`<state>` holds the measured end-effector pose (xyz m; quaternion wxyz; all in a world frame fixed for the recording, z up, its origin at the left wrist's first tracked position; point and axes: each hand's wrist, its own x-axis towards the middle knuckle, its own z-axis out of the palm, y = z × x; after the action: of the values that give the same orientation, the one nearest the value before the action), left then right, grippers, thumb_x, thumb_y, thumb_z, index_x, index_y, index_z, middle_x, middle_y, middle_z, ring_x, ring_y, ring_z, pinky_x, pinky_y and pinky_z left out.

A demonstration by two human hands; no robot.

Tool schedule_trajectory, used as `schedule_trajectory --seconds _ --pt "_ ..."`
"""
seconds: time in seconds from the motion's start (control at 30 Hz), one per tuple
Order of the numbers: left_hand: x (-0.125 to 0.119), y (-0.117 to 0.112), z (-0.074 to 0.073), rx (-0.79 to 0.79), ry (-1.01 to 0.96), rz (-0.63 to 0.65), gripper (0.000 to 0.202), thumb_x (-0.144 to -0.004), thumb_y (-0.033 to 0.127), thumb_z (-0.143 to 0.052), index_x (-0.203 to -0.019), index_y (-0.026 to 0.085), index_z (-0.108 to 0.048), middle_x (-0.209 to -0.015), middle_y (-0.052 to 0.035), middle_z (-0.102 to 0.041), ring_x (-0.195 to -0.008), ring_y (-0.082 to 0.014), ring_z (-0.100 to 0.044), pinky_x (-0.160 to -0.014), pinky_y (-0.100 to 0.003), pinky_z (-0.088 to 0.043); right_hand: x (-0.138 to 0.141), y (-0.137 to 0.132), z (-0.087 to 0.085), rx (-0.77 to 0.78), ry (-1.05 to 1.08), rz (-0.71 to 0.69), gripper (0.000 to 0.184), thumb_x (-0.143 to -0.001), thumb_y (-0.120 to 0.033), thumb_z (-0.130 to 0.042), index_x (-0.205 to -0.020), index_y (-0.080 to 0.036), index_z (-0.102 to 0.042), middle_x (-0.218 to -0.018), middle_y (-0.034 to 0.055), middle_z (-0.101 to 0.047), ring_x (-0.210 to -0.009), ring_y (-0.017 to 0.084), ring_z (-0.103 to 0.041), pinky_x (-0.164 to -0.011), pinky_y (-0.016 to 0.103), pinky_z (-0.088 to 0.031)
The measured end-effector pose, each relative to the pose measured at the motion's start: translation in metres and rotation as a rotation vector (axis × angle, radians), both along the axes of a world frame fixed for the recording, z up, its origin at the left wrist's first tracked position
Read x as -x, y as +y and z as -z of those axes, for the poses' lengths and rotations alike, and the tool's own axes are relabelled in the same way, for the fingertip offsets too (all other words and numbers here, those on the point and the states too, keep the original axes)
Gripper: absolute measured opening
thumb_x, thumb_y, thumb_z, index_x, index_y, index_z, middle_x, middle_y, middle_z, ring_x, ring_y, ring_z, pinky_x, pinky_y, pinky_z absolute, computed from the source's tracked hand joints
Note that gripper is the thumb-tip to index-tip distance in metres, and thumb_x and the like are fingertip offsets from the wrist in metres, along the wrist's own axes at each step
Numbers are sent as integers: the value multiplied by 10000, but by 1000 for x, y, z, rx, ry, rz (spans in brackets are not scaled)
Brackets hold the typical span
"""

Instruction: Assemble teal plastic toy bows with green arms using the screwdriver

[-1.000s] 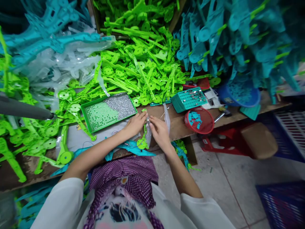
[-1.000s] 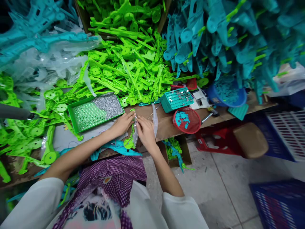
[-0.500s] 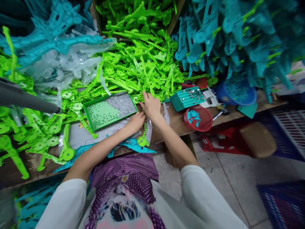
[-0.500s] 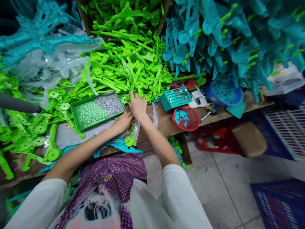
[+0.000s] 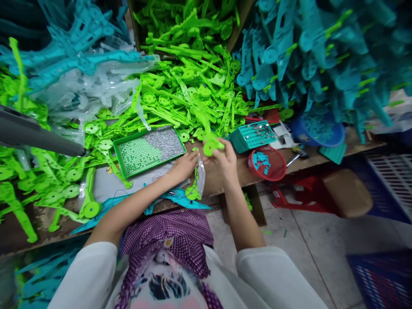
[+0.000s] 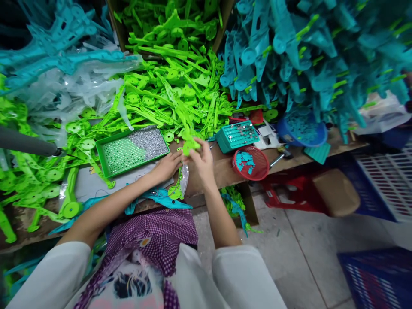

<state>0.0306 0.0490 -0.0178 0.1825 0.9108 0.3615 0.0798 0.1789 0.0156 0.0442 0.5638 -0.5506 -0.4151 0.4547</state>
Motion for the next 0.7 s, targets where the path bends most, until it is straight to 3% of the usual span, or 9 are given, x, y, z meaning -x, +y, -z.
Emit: schedule_trajectory --seconds 0.17,0.27,0.47,0.63,0.7 --pt "0 0 -1 14 34 -6 463 -1019 292 -305 -1411 80 -432 -1488 -151 -420 -1184 -260 -508 -976 -384 -465 4 -87 18 242 283 90 403 -701 -341 -690 -1046 -262 -496 -859 -5 -713 -521 150 -647 -477 282 -531" --pt "0 0 -3 17 18 -5 456 -1019 284 -302 -1407 90 -442 -1471 -154 -436 -1171 -255 -514 -975 -386 -468 10 -114 27 334 290 108 440 -677 -373 -710 -1038 -255 -487 -832 4 -715 -517 172 -658 -491 311 -542" --pt "-1 -1 -5 0 9 -23 427 -1009 275 -322 -1370 114 -482 -1469 -140 -431 -1168 -267 -509 -953 -410 -492 9 -118 32 414 22 30 458 -731 -484 -659 -1091 -232 -529 -738 17 -681 -559 197 -649 -530 357 -545" --pt "-1 0 -6 22 9 -11 415 -1005 268 -348 -1375 133 -480 -1440 -135 -467 -1169 -254 -509 -960 -402 -485 -1 -118 40 313 -311 -25 425 -767 -488 -645 -1081 -204 -614 -863 54 -672 -681 188 -617 -606 344 -531" --pt "0 0 -7 33 22 -4 423 -1008 273 -348 -1383 118 -468 -1443 -140 -467 -1198 -252 -493 -979 -389 -470 -4 -117 43 267 -472 -32 452 -793 -463 -634 -1157 -196 -609 -915 62 -644 -684 172 -583 -657 351 -528"
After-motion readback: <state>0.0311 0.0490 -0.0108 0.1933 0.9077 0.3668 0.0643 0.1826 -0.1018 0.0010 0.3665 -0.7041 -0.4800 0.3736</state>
